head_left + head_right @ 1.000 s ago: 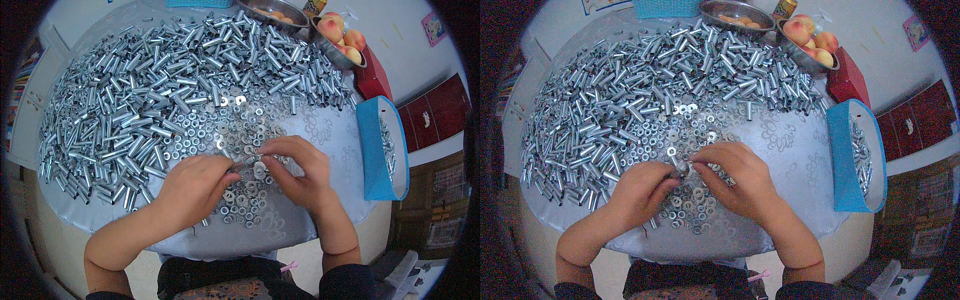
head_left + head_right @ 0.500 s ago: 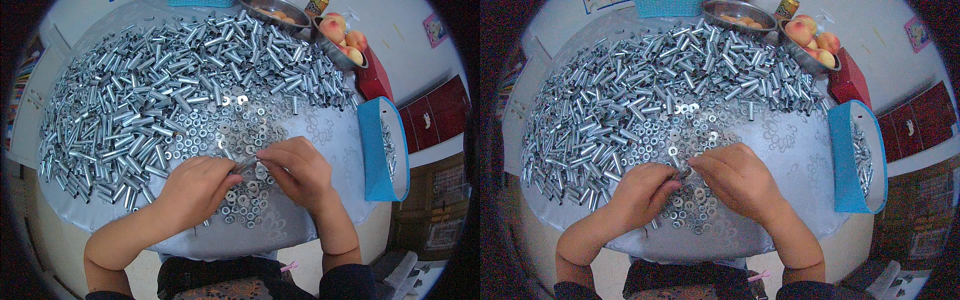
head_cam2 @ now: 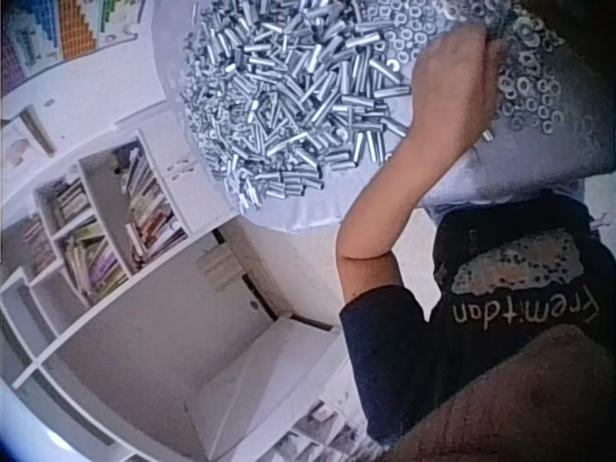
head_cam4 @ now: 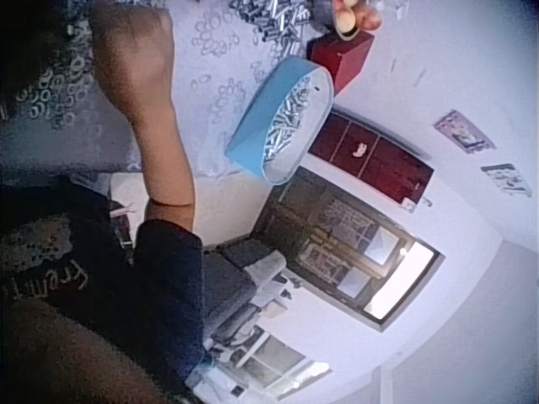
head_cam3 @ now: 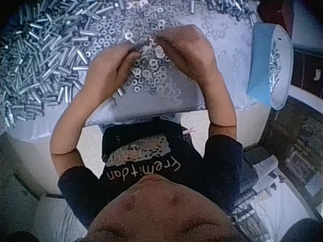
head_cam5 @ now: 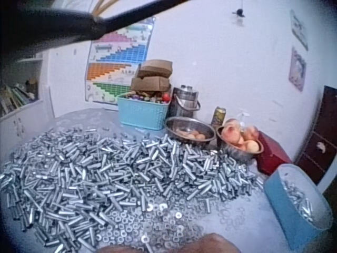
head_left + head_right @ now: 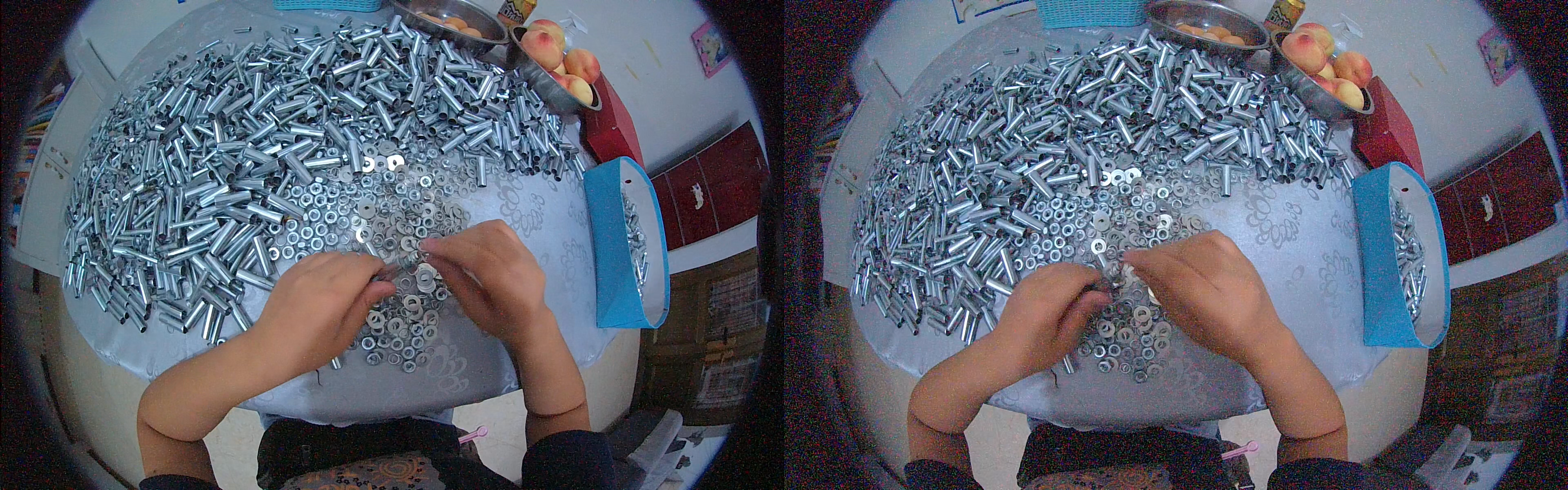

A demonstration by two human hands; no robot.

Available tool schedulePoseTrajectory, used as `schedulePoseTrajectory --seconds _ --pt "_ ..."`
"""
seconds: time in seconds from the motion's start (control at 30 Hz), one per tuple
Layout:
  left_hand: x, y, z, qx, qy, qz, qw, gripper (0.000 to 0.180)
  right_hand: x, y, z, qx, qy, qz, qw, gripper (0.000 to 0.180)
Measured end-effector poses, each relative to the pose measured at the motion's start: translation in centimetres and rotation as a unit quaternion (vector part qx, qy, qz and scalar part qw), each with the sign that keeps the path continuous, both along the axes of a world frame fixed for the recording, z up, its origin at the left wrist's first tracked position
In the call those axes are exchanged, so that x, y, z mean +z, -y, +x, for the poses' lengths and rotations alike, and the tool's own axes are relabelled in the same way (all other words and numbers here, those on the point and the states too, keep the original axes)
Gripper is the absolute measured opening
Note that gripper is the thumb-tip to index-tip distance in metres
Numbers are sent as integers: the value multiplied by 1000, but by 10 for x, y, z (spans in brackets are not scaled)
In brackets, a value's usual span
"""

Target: The person sits at a table covered with a large pile of metal bolts and washers. They repeatedly pick up a bolt and a washer, slide the washer onto the bolt, and place the assembled unit into a blue container on the right side of the table.

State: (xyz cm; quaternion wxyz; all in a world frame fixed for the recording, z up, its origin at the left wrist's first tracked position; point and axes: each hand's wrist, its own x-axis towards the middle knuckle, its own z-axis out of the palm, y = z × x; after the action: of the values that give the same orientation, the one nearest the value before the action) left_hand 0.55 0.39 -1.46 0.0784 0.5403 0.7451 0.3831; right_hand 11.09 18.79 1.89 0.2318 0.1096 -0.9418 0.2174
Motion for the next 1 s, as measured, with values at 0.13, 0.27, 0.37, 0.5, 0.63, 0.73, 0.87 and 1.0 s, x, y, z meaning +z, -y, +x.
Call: schedulePoseTrajectory --seconds 0.13,0.27,0.37,0.5,0.63,0.73,0.87,1.0 --pt "-2 -1 -1 18 -27 49 998 16 -5 0 -5 -47 30 12 998 20" --pt "2 0 -1 16 -29 58 998 16 -8 -5 -7 -73 53 45 995 17" --pt "5 2 -1 1 4 12 1000 18 -10 -8 -6 -100 65 51 991 16" --pt "5 2 -2 1 9 4 1000 18 -10 -13 -4 -60 91 58 992 16" --pt "3 2 -1 6 5 8 1000 17 -3 -10 -1 -16 150 53 987 20" --pt "4 1 -2 6 10 6 1000 17 -2 -9 -1 -11 172 53 984 23" --pt "3 1 -1 9 10 26 1000 16 -4 -9 -2 -2 174 53 983 26" --pt "3 1 -2 19 -15 44 999 16 -7 -6 -5 -4 136 50 989 28"
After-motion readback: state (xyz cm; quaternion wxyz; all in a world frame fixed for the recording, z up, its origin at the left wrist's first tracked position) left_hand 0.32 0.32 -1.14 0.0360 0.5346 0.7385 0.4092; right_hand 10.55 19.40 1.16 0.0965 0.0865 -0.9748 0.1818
